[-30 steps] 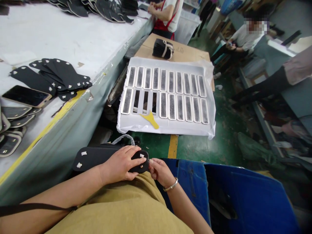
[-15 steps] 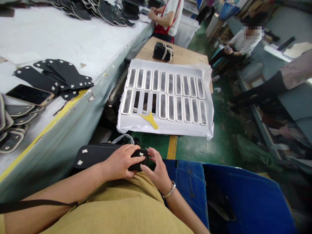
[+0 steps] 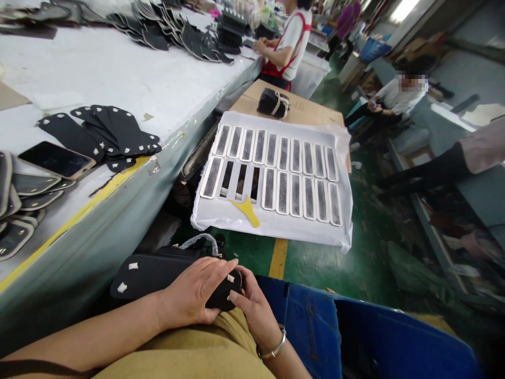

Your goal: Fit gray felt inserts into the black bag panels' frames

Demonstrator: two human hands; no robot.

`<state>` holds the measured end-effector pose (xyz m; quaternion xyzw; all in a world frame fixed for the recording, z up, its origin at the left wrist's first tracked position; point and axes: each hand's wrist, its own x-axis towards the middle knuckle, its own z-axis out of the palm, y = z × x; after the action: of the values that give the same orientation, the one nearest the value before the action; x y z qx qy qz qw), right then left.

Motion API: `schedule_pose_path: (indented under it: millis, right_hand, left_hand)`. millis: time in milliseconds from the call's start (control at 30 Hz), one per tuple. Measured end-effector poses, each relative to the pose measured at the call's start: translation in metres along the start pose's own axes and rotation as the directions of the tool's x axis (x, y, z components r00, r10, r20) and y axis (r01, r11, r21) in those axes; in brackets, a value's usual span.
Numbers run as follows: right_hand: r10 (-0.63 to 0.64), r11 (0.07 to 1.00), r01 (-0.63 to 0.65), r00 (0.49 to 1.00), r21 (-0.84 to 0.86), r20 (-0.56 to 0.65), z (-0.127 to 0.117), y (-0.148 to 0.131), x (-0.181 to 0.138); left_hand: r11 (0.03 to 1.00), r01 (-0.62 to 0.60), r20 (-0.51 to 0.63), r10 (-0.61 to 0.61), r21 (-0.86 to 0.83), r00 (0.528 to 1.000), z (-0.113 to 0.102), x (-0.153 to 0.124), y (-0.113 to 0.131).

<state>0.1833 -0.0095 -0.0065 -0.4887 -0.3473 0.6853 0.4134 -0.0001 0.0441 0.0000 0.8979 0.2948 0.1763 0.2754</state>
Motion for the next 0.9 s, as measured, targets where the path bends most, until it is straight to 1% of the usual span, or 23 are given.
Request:
schedule_pose_path:
  millis: [67,133,200,233,267,300,333,367,400,433,467,500,533,600,667,767,900]
  right_hand:
    - [0.011,0.998,-0.014,0.998,-0.059,-0.054,0.003,0.000,0.003]
    - [0.000,0.988,-0.015,0.996,-0.156,-0.091,0.007,0.003,0.004]
    - [-0.065,0.952,0.025,0.991,-0.305,-0.121,0.009,0.007,0.003]
    - [-0.138,0.909,0.069,0.980,-0.411,-0.141,0.009,0.009,0.002]
    - [-0.237,0.836,0.120,0.959,-0.535,-0.156,0.009,0.011,0.002]
    - [-0.344,0.728,0.171,0.929,-0.664,-0.138,0.008,0.011,0.001]
    - [-0.437,0.586,0.225,0.897,-0.778,-0.070,0.007,0.010,0.001]
    - [-0.491,0.428,0.284,0.870,-0.858,0.043,0.005,0.009,0.002]
    - [-0.498,0.275,0.347,0.849,-0.897,0.176,0.003,0.007,0.003]
    - [-0.469,0.146,0.410,0.830,-0.900,0.302,0.002,0.004,0.005]
    - [-0.426,0.044,0.464,0.809,-0.884,0.404,0.000,0.002,0.007]
    - [-0.389,-0.031,0.496,0.794,-0.868,0.468,-0.001,-0.001,0.009]
    - [-0.363,-0.086,0.503,0.788,-0.860,0.497,-0.002,-0.002,0.011]
    - [-0.328,-0.152,0.487,0.796,-0.860,0.509,-0.002,-0.004,0.013]
    - [-0.298,-0.183,0.473,0.809,-0.862,0.507,0.000,-0.005,0.014]
    - [-0.278,-0.193,0.471,0.815,-0.861,0.508,0.003,-0.007,0.012]
    - [-0.280,-0.199,0.463,0.818,-0.864,0.503,0.006,-0.009,0.012]
  left_hand:
    - [1.000,0.007,-0.002,-0.007,-0.013,1.000,0.000,0.001,0.000]
    - [1.000,0.016,0.003,-0.016,-0.024,1.000,0.000,0.001,-0.001]
    - [0.999,0.027,0.012,-0.026,-0.033,1.000,-0.001,0.001,-0.001]
    - [0.999,0.031,0.016,-0.031,-0.036,0.999,-0.001,0.001,-0.001]
    - [0.999,0.035,0.019,-0.035,-0.038,0.999,-0.001,0.002,-0.001]
    - [0.998,0.038,0.021,-0.037,-0.041,0.999,-0.001,0.002,-0.001]
    - [0.998,0.039,0.021,-0.038,-0.044,0.999,0.000,0.002,-0.002]
    - [0.998,0.035,0.021,-0.034,-0.048,0.999,0.000,0.003,-0.002]
    - [0.998,0.030,0.023,-0.028,-0.052,0.999,0.000,0.003,-0.002]
    - [0.998,0.025,0.029,-0.023,-0.056,0.999,0.000,0.003,-0.002]
    - [0.998,0.025,0.036,-0.023,-0.058,0.999,-0.001,0.002,-0.003]
    - [0.998,0.027,0.048,-0.024,-0.059,0.999,-0.003,0.001,-0.004]
    - [0.998,0.032,0.064,-0.028,-0.057,0.998,-0.007,-0.001,-0.006]
    - [0.998,0.054,0.105,-0.049,-0.043,0.993,-0.018,-0.009,-0.011]
    - [0.997,0.082,0.149,-0.079,-0.015,0.986,-0.031,-0.020,-0.017]
    - [0.992,0.122,0.186,-0.126,0.031,0.974,-0.047,-0.037,-0.026]
    - [0.991,0.130,0.189,-0.135,0.037,0.973,-0.052,-0.047,-0.032]
